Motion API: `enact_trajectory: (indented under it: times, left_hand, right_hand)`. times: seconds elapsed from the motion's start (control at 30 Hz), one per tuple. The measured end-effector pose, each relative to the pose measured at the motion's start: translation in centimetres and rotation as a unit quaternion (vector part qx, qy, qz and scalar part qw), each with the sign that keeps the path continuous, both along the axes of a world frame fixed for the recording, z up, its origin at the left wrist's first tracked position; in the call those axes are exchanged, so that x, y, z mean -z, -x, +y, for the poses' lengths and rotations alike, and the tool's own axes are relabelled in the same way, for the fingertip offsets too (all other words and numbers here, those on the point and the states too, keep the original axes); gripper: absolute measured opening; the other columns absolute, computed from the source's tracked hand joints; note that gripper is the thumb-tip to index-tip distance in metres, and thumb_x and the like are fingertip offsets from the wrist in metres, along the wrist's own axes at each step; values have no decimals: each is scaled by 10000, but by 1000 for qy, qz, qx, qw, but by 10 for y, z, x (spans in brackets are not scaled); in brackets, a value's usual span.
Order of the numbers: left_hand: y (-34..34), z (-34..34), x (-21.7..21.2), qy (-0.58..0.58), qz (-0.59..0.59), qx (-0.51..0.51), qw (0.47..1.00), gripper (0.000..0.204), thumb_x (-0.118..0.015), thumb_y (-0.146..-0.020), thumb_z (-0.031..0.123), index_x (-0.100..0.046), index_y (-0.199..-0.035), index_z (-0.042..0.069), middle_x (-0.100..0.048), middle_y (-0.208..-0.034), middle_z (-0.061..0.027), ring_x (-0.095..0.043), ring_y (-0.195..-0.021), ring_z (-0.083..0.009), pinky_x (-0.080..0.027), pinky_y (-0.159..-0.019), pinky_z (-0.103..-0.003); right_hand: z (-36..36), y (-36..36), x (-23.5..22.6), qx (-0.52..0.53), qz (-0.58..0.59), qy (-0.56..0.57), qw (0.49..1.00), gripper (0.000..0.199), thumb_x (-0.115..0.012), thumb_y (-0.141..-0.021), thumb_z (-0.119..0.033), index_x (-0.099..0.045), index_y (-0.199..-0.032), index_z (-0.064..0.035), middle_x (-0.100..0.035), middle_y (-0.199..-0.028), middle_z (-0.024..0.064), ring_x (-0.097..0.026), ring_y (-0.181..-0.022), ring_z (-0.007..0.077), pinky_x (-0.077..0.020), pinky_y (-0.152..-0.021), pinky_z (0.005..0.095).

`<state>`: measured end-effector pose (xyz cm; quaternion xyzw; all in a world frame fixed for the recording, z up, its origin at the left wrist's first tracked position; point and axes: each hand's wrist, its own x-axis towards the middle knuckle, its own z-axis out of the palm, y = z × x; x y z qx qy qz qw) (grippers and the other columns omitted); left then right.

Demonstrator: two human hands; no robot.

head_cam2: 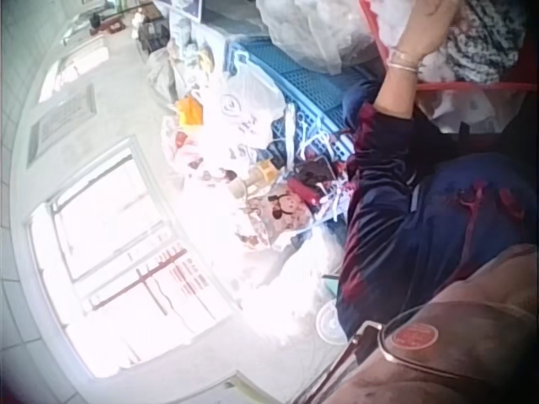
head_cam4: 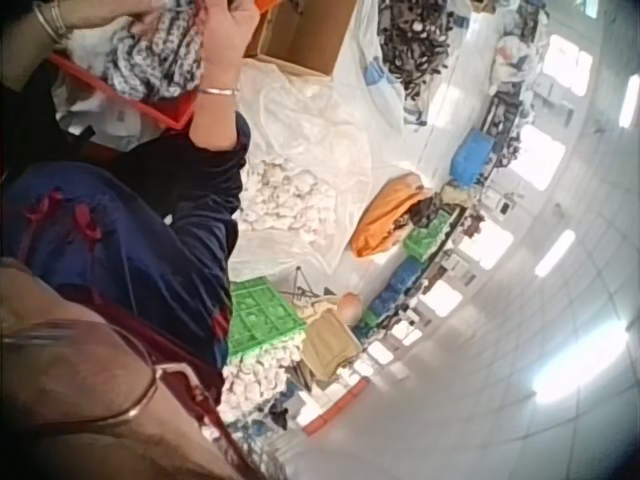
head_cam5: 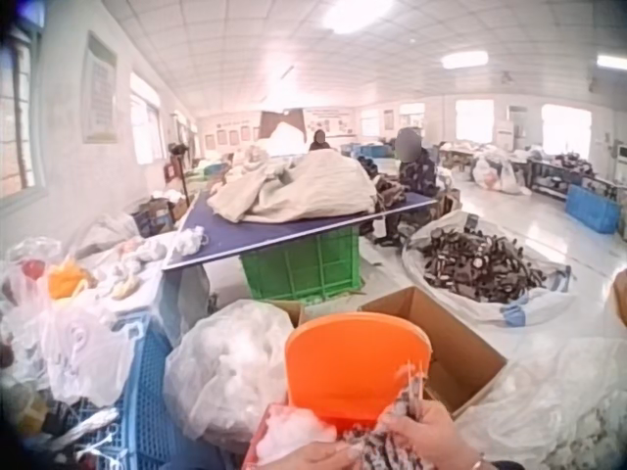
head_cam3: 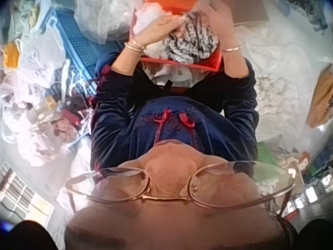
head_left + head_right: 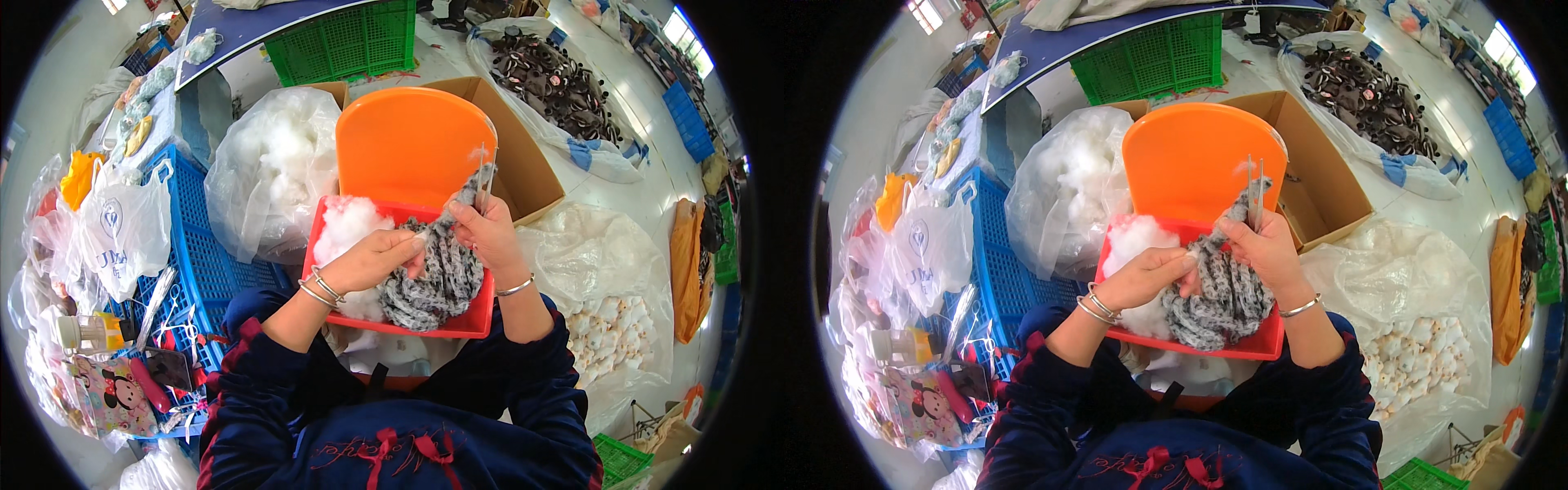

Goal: The person retrieves a grey plush toy from a plastic bag and places it in a red tray. They then use a crochet hook to stuff white filling into the toy, repeatedly inserting the hook and pulling in more material.

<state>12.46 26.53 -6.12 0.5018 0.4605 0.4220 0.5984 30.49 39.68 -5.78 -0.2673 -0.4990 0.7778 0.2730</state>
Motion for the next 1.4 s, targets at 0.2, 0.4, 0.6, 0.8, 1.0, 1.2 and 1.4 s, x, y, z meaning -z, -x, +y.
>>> enact_trajectory:
  times: [0.2, 0.4, 0.6, 0.8, 1.0, 1.2, 1.4]
  left_hand:
    - [6, -2, 0, 45, 117, 69, 990, 347, -468, -1029, 276, -627, -892, -1, -626, -780, -46, -592, -810, -132, -478, -791, -286]
    - [7, -7, 25, -165, 334, 23, 928, 322, -539, -995, 280, -667, -1019, -15, -651, -851, -57, -597, -828, -129, -485, -751, -290]
    - [6, 5, 9, 94, -44, -123, 987, 349, -525, -1008, 304, -667, -1092, -4, -610, -799, -9, -532, -701, -80, -450, -668, -232]
    - [-5, 0, 12, 120, -207, -67, 969, 280, -577, -990, 268, -673, -925, 14, -573, -703, 5, -495, -602, -67, -393, -555, -209]
    - [-3, -2, 0, 95, -62, -37, 993, 222, -620, -964, 228, -697, -956, 21, -576, -674, 18, -493, -565, -53, -398, -537, -205]
    - [5, -3, -7, 60, -17, -48, 997, 233, -605, -963, 215, -706, -995, 8, -598, -723, 29, -518, -610, -45, -431, -575, -192]
    - [21, -2, -14, 42, 2, -140, 989, 280, -574, -979, 254, -705, -997, 8, -606, -762, 26, -507, -658, -41, -431, -616, -191]
  right_hand:
    - [2, -3, 9, -2, 25, 3, 1000, 112, -646, -937, -131, -645, -956, -21, -525, -675, -40, -357, -468, 22, -280, -439, 203]
    - [9, -8, 2, 28, 35, -9, 999, 144, -631, -950, -159, -654, -939, -17, -473, -621, -48, -372, -486, 29, -284, -443, 210]
    - [0, -3, 3, -74, 24, -16, 997, 180, -589, -971, -137, -657, -1068, -2, -543, -690, -31, -388, -515, 28, -312, -477, 201]
    - [-10, 2, 2, -130, 40, 2, 991, 181, -572, -964, -94, -646, -1104, -5, -583, -760, -21, -428, -561, 26, -348, -507, 202]
    - [-4, -6, 3, -30, 45, -80, 995, 150, -594, -940, -66, -642, -1074, -21, -578, -756, -32, -457, -576, 26, -374, -523, 194]
    - [67, -44, -38, 368, -59, -306, 876, 160, -625, -956, -198, -621, -914, -44, -488, -629, -46, -373, -502, 23, -274, -452, 192]
    - [111, -58, -7, 320, -194, -272, 887, 285, -654, -927, -246, -593, -1112, -38, -544, -696, -9, -480, -570, 67, -399, -510, 223]
